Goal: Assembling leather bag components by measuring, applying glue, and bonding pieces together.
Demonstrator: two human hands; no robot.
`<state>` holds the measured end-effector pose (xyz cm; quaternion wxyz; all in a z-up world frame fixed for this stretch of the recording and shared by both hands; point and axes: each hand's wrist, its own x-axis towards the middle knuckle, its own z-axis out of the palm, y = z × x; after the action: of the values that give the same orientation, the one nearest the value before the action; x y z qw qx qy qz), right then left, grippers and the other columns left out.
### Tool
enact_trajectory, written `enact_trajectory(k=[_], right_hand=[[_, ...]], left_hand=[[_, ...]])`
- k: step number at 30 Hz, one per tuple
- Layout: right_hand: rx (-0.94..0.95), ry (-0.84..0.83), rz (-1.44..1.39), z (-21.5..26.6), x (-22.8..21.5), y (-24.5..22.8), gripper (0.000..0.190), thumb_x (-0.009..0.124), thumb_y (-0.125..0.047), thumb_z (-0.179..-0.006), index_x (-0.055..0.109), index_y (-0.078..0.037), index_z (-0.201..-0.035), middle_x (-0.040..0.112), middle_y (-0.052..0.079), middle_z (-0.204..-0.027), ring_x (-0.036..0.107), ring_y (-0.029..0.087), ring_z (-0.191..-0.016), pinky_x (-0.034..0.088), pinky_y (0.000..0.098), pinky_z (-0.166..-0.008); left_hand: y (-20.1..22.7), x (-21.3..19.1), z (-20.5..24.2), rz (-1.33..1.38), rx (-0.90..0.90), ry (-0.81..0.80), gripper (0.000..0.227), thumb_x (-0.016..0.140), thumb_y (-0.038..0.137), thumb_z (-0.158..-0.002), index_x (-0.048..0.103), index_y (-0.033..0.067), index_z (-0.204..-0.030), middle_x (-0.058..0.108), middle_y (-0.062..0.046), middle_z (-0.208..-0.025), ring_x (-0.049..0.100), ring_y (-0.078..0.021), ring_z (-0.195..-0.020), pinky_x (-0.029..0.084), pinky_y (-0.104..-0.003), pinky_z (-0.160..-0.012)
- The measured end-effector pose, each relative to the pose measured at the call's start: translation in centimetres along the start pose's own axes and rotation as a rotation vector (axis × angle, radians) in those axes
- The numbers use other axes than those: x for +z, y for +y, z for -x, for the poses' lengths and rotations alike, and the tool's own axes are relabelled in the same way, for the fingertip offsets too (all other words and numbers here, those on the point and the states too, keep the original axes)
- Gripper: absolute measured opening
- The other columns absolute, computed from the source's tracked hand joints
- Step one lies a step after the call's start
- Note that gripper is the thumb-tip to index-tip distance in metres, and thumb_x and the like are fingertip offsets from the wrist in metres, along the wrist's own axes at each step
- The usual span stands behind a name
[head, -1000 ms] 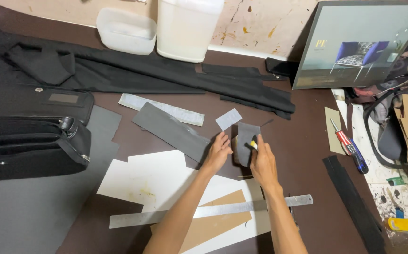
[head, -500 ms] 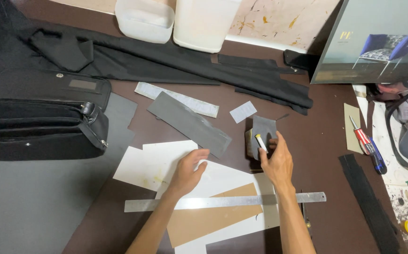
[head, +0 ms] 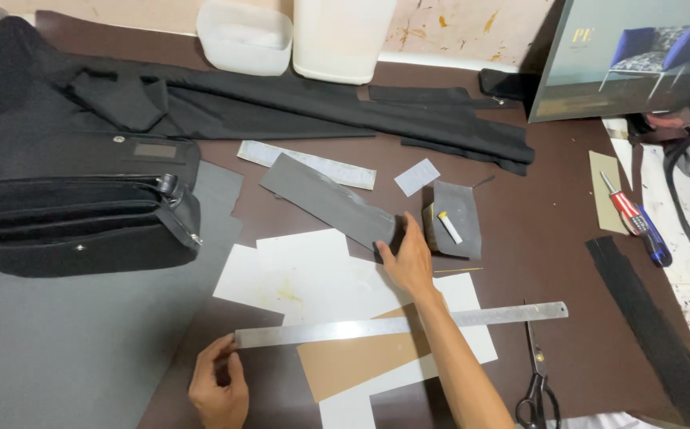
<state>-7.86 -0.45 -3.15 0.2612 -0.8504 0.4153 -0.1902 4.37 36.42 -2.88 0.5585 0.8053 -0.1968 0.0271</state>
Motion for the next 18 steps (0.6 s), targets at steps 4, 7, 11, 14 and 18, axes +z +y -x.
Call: enact_trajectory(k=[4, 7, 11, 14, 18], right_hand=[[0.162, -0.151, 0.186, -2.9, -1.4, -4.2, 0.086, 0.078, -0.038, -0.083, 0.036, -0.008, -0.151, 0.047, 0.012, -0.151, 0.042, 0.036, -0.135, 0.044, 0.0534, -0.105], [0.237, -0.19, 0.166, -3.9, -1.3, -3.6, 0.09, 0.089, -0.036, -0.071, 0.044, -0.011, -0.146, 0.054, 0.02, -0.132, 0.051, 0.04, -0.126, 0.044, 0.0479, -0.104], [0.167, -0.052, -0.06, -3.0, -1.5, -2.9, 0.061, 0.088, -0.027, -0.072, 0.06, -0.012, -0.124, 0.06, 0.01, -0.116, 0.06, 0.027, -0.108, 0.046, 0.0376, -0.094], [0.135, 0.014, -0.357, -0.1, -4.3, -5.9, 0.027, 0.077, -0.021, -0.085, 0.07, -0.011, -0.109, 0.069, 0.003, -0.108, 0.06, 0.015, -0.084, 0.046, 0.0282, -0.073], [0.096, 0.122, -0.719, 4.3, -6.1, -6.0, 0.013, 0.073, -0.015, -0.092, 0.067, -0.01, -0.103, 0.062, -0.002, -0.085, 0.053, 0.006, -0.074, 0.043, 0.0215, -0.067]], left_hand=[[-1.3, 0.4, -0.9, 0.039, 0.109, -0.011, 0.017, 0.063, 0.007, -0.097, 0.072, 0.0056, -0.111, 0.074, -0.009, -0.111, 0.071, -0.0196, -0.094, 0.059, -0.029, -0.078], [-1.7, 0.4, -0.7, 0.035, 0.146, -0.072, 0.018, 0.063, 0.004, -0.095, 0.073, 0.004, -0.109, 0.074, -0.011, -0.112, 0.073, -0.0215, -0.099, 0.062, -0.03, -0.08], [-1.3, 0.3, -0.9, 0.024, 0.101, -0.12, 0.017, 0.062, 0.006, -0.094, 0.074, 0.0026, -0.105, 0.075, -0.012, -0.112, 0.074, -0.0214, -0.098, 0.062, -0.03, -0.079], [-1.1, 0.3, -1.0, 0.029, 0.043, -0.148, 0.018, 0.062, 0.007, -0.093, 0.075, 0.0025, -0.103, 0.077, -0.011, -0.109, 0.074, -0.0221, -0.098, 0.061, -0.033, -0.08], [-0.5, -0.5, -1.3, 0.096, -0.036, -0.198, 0.021, 0.062, 0.008, -0.093, 0.076, 0.0046, -0.108, 0.079, -0.007, -0.108, 0.073, -0.0196, -0.098, 0.059, -0.033, -0.083]])
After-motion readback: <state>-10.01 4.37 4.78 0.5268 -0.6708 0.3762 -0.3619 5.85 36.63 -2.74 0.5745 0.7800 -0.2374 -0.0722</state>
